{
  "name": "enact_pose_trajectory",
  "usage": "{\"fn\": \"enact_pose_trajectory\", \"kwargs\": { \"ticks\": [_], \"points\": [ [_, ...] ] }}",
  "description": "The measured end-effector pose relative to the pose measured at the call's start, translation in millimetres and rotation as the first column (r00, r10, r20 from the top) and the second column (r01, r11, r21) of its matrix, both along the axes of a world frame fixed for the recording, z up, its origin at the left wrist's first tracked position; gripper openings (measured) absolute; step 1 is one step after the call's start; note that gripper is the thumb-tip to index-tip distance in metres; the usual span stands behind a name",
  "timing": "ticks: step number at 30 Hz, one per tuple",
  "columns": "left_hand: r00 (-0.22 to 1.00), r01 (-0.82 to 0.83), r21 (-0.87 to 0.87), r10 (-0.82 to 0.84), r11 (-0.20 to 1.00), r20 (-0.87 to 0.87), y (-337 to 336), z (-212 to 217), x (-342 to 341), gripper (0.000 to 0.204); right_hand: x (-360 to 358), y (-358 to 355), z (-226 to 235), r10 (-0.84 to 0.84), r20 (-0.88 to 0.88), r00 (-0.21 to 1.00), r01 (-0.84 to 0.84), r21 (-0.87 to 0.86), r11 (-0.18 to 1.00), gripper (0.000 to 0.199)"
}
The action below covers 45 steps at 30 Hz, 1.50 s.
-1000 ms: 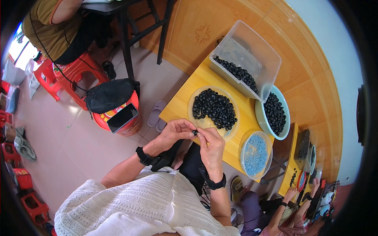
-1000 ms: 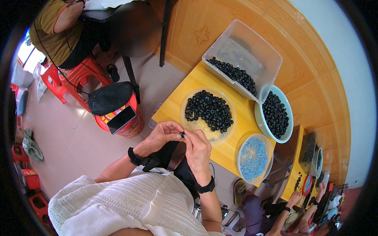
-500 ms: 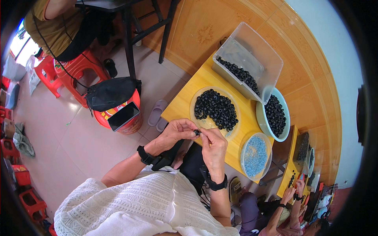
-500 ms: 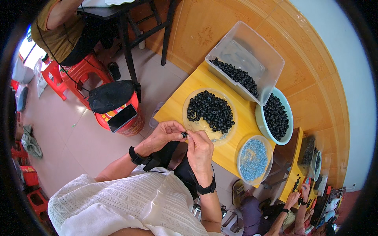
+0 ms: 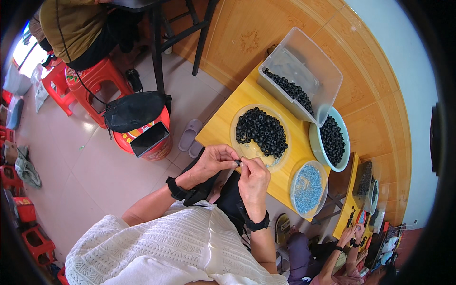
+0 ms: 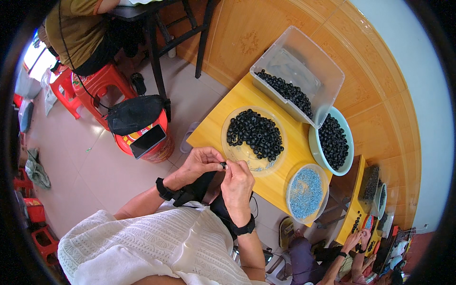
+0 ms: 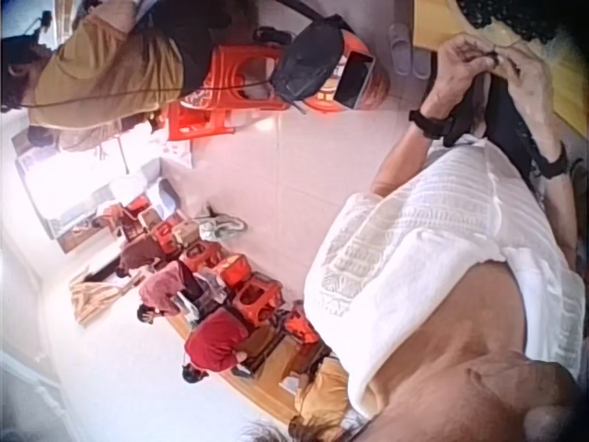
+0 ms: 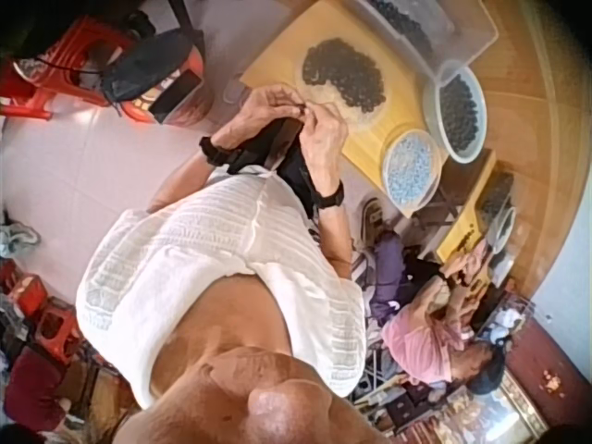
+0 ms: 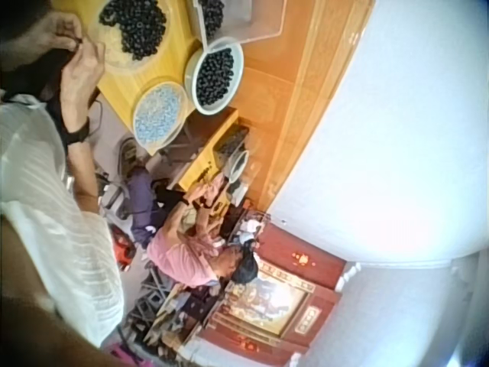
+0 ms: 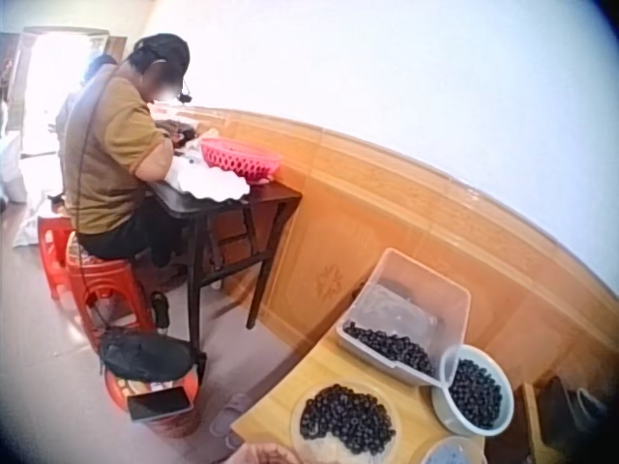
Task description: Sorting and cleaning small black plastic or rubber components on a table.
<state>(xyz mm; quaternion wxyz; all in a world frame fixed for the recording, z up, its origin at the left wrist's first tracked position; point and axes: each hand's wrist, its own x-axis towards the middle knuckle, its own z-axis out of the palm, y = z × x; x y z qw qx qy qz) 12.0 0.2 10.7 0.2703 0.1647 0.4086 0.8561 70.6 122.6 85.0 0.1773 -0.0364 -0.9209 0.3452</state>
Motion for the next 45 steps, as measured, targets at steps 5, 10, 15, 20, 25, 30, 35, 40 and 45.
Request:
{"fn": "enact_pose_trajectory", "kwargs": {
  "ticks": [5,10,15,20,25,30,35,40,45],
  "points": [
    [0.991,-0.104,-0.121,0.092,0.987,-0.101,6,1,4,0.015,-1,-1,-9,-0.057,-0.026,0.998,0.058,0.031,0.998,0.014],
    [0.989,-0.119,-0.123,0.107,0.985,-0.099,6,4,4,0.015,-5,8,-15,-0.105,0.029,0.994,0.108,-0.215,0.971,0.013],
    [0.979,-0.159,-0.194,0.129,0.968,-0.156,8,3,4,0.016,-6,21,-29,-0.059,0.126,0.990,0.095,-0.308,0.947,0.010],
    [0.979,-0.188,-0.231,0.164,0.955,-0.122,8,5,4,0.016,-6,2,-22,-0.024,-0.073,0.997,0.025,0.019,0.999,0.006],
    [0.960,-0.280,-0.260,0.265,0.924,-0.093,15,1,7,0.014,-1,0,-31,0.004,0.008,1.000,-0.004,-0.045,0.999,0.016],
    [0.962,-0.267,-0.270,0.272,0.925,-0.017,21,0,7,0.014,-3,5,-42,-0.041,-0.081,0.996,0.042,0.015,0.999,0.026],
    [0.982,-0.121,-0.275,0.156,0.954,0.109,22,8,3,0.012,-4,18,-40,-0.059,-0.064,0.996,0.055,-0.062,0.997,0.025],
    [0.999,0.045,-0.463,-0.052,0.885,-0.002,27,-5,2,0.022,-1,27,-38,-0.081,-0.030,0.996,0.078,-0.091,0.993,0.020],
    [0.996,0.058,-0.534,-0.083,0.843,-0.022,28,-6,7,0.022,1,28,-38,-0.028,-0.062,0.998,0.031,0.049,0.998,0.014]
  ]
}}
